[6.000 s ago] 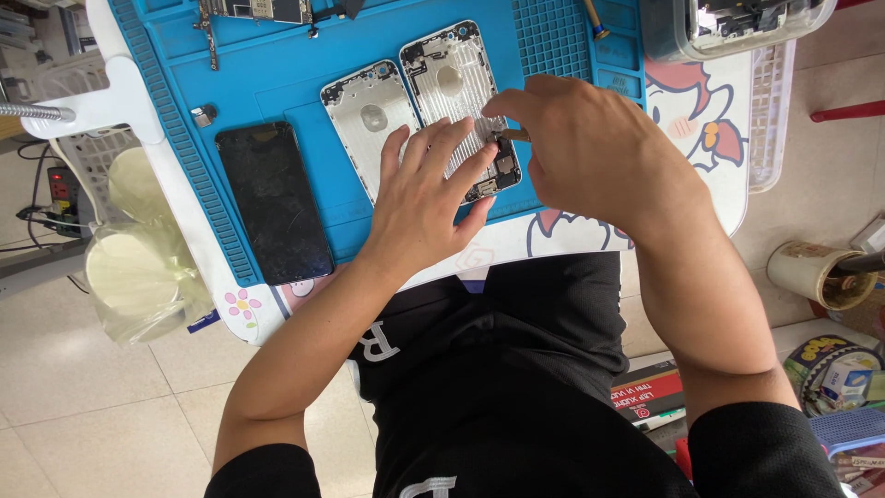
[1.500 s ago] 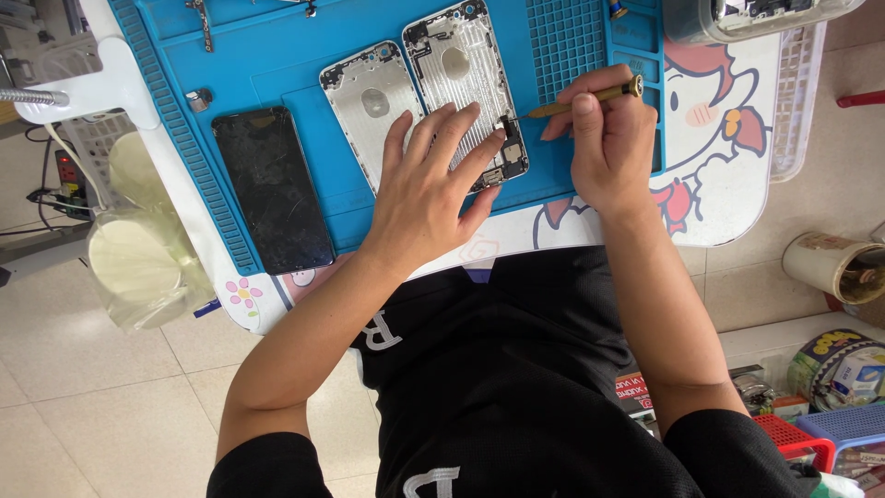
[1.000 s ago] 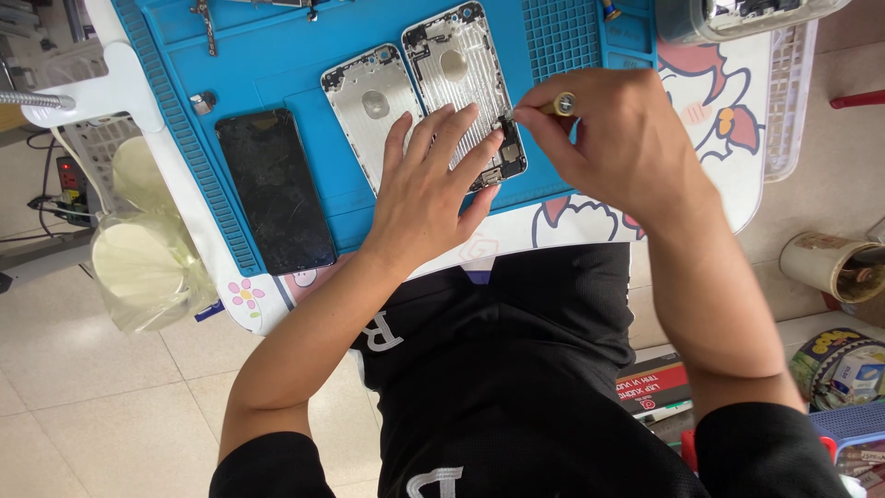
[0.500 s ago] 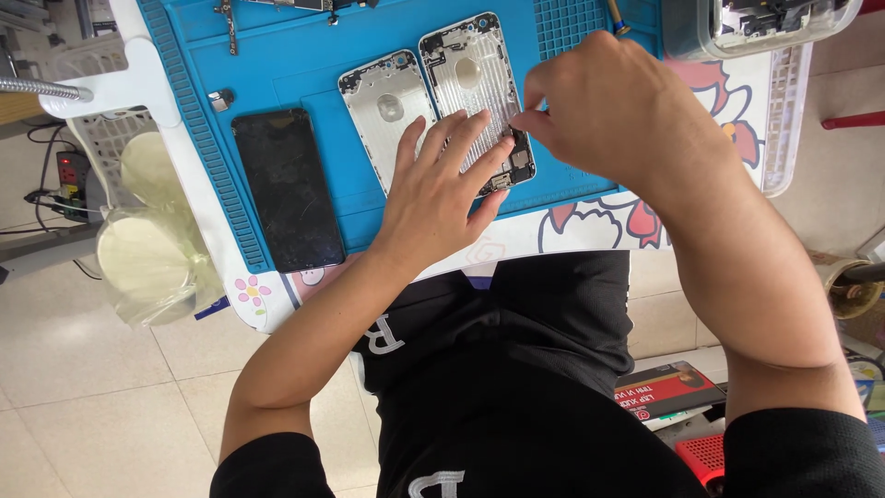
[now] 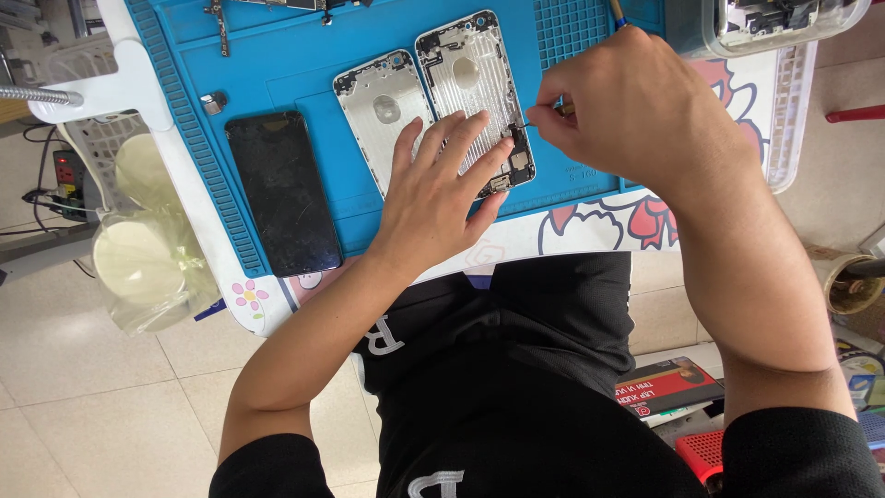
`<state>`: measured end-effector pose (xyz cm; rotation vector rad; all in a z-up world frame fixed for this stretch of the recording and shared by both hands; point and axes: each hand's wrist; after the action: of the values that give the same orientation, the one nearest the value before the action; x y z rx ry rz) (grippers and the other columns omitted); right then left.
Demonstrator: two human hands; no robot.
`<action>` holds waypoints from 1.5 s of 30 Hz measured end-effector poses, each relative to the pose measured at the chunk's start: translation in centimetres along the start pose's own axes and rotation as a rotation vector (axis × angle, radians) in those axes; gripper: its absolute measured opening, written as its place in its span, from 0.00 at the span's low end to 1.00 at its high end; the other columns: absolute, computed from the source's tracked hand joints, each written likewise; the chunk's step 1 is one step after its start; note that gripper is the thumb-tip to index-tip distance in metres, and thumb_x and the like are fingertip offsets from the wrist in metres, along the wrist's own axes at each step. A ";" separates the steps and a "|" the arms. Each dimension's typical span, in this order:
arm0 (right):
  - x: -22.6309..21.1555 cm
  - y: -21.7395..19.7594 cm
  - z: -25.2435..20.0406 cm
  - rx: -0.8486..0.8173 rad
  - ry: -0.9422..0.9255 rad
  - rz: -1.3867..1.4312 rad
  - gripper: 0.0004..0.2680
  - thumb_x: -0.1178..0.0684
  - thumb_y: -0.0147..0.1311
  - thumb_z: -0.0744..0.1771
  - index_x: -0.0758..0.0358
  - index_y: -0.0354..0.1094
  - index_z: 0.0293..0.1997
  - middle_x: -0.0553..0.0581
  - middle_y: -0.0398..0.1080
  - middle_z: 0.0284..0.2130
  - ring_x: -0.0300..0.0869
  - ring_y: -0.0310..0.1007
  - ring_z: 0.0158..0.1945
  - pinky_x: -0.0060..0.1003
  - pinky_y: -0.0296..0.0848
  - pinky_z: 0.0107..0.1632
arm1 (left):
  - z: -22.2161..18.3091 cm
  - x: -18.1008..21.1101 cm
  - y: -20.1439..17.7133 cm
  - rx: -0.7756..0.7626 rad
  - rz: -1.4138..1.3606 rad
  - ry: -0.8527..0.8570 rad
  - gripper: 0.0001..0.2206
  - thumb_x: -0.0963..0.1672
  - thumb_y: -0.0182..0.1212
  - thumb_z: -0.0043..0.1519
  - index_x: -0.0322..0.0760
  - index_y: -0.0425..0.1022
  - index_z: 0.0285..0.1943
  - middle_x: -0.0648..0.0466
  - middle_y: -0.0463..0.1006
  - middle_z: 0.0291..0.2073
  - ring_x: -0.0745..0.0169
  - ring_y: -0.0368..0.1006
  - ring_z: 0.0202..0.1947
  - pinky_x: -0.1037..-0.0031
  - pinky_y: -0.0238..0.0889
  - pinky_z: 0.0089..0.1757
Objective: The recorder is disassembling and repairing internal mobile phone components on a workbench.
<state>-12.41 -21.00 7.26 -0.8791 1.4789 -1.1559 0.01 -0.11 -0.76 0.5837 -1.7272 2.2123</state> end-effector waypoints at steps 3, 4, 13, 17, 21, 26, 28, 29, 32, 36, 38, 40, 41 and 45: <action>-0.8 -0.9 0.2 0.016 0.008 0.023 0.03 0.54 0.64 0.66 0.59 0.80 0.36 0.58 0.73 0.22 0.50 0.76 0.25 0.42 0.77 0.36 | 0.0 0.2 -0.4 -0.008 0.005 -0.011 0.25 0.50 0.67 0.63 0.44 0.72 0.69 0.45 0.64 0.68 0.43 0.61 0.68 0.43 0.46 0.66; -0.8 -0.9 0.2 0.018 0.009 0.021 0.03 0.54 0.64 0.66 0.59 0.80 0.36 0.58 0.73 0.22 0.50 0.76 0.25 0.42 0.77 0.36 | 0.1 0.2 -0.3 -0.006 0.006 -0.008 0.25 0.50 0.67 0.63 0.44 0.72 0.69 0.45 0.64 0.68 0.43 0.61 0.68 0.43 0.46 0.66; -0.8 -0.7 0.1 0.006 0.033 0.043 0.03 0.54 0.64 0.66 0.58 0.80 0.35 0.58 0.73 0.21 0.50 0.76 0.26 0.42 0.77 0.37 | 0.0 0.2 -0.3 -0.007 0.013 -0.013 0.25 0.51 0.67 0.63 0.45 0.72 0.68 0.45 0.64 0.68 0.43 0.61 0.68 0.43 0.46 0.65; -1.0 -0.9 0.3 0.015 0.025 0.049 0.03 0.54 0.65 0.66 0.58 0.79 0.34 0.58 0.73 0.21 0.52 0.76 0.26 0.43 0.77 0.36 | 0.1 0.2 -0.4 -0.006 0.014 -0.015 0.25 0.51 0.67 0.63 0.45 0.72 0.68 0.45 0.64 0.68 0.43 0.61 0.68 0.43 0.46 0.65; -0.9 -0.6 0.1 0.039 0.020 0.045 0.01 0.55 0.64 0.66 0.57 0.80 0.36 0.58 0.74 0.23 0.51 0.76 0.27 0.43 0.77 0.37 | 0.1 0.3 -0.6 -0.017 0.015 -0.018 0.25 0.51 0.67 0.62 0.45 0.72 0.69 0.45 0.64 0.68 0.43 0.61 0.68 0.44 0.46 0.65; -0.9 -0.9 0.1 0.044 0.011 0.045 0.02 0.55 0.64 0.66 0.58 0.80 0.35 0.58 0.74 0.23 0.51 0.76 0.27 0.42 0.77 0.37 | 0.1 0.3 -0.4 -0.010 0.014 -0.019 0.25 0.51 0.67 0.62 0.45 0.72 0.68 0.45 0.64 0.68 0.43 0.61 0.68 0.43 0.46 0.65; -0.9 -1.0 0.0 0.048 0.020 0.053 0.02 0.54 0.65 0.67 0.58 0.79 0.36 0.58 0.74 0.24 0.50 0.77 0.28 0.41 0.77 0.37 | 0.0 0.2 -0.4 -0.014 0.013 -0.020 0.25 0.51 0.67 0.62 0.45 0.72 0.68 0.45 0.64 0.68 0.43 0.61 0.68 0.43 0.46 0.65; -0.9 -0.9 -0.1 0.040 0.022 0.045 0.03 0.54 0.65 0.67 0.59 0.80 0.36 0.58 0.74 0.23 0.50 0.76 0.27 0.41 0.77 0.36 | 0.0 0.2 -0.4 -0.011 0.013 -0.015 0.25 0.51 0.67 0.62 0.45 0.72 0.68 0.45 0.64 0.68 0.43 0.61 0.68 0.43 0.46 0.65; -0.9 -1.1 -0.2 0.042 0.013 0.056 0.04 0.54 0.66 0.67 0.60 0.80 0.35 0.59 0.74 0.23 0.50 0.76 0.26 0.41 0.76 0.34 | 0.0 0.3 -0.4 -0.009 0.015 -0.011 0.25 0.50 0.67 0.62 0.45 0.72 0.69 0.45 0.64 0.68 0.44 0.61 0.68 0.43 0.46 0.65; -0.4 -1.7 -1.0 0.084 -0.011 0.159 0.05 0.53 0.67 0.69 0.62 0.79 0.38 0.57 0.76 0.27 0.46 0.75 0.27 0.38 0.72 0.32 | 0.0 0.2 -0.3 -0.009 0.007 -0.016 0.25 0.51 0.67 0.62 0.45 0.72 0.68 0.45 0.64 0.68 0.44 0.61 0.68 0.43 0.46 0.65; 0.1 -1.5 -1.7 0.093 0.013 0.240 0.05 0.54 0.68 0.69 0.63 0.80 0.40 0.58 0.75 0.26 0.44 0.75 0.27 0.36 0.71 0.32 | 0.0 0.1 -0.4 -0.005 0.007 -0.018 0.24 0.50 0.67 0.62 0.45 0.73 0.68 0.45 0.64 0.68 0.44 0.61 0.68 0.43 0.46 0.65; 0.6 -0.5 -2.7 0.099 0.037 0.324 0.05 0.54 0.68 0.69 0.64 0.80 0.42 0.58 0.75 0.26 0.42 0.75 0.27 0.34 0.70 0.31 | 0.0 0.1 -0.3 -0.003 0.007 -0.023 0.24 0.50 0.67 0.62 0.45 0.73 0.68 0.45 0.64 0.68 0.44 0.61 0.68 0.43 0.46 0.65; 0.9 0.4 -3.4 0.164 0.078 0.411 0.04 0.56 0.67 0.70 0.66 0.79 0.43 0.56 0.75 0.27 0.37 0.74 0.28 0.30 0.69 0.32 | 0.0 0.1 -0.3 -0.001 -0.003 -0.016 0.24 0.50 0.68 0.62 0.44 0.73 0.68 0.45 0.64 0.68 0.44 0.61 0.68 0.43 0.46 0.65; 0.7 2.7 -6.0 0.192 0.374 0.681 0.05 0.59 0.65 0.70 0.69 0.77 0.49 0.52 0.69 0.22 0.30 0.63 0.24 0.27 0.57 0.31 | 0.0 0.0 -0.3 0.009 -0.043 -0.017 0.24 0.49 0.70 0.61 0.42 0.75 0.67 0.45 0.64 0.68 0.44 0.61 0.68 0.44 0.46 0.66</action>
<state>-18.27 -19.64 4.61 0.0059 1.7385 -0.9391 0.17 0.02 -0.51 0.6367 -1.6977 2.1933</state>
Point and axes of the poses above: each hand's wrist, its own z-axis towards the middle knuckle, its own y-axis out of the palm, x = y × z
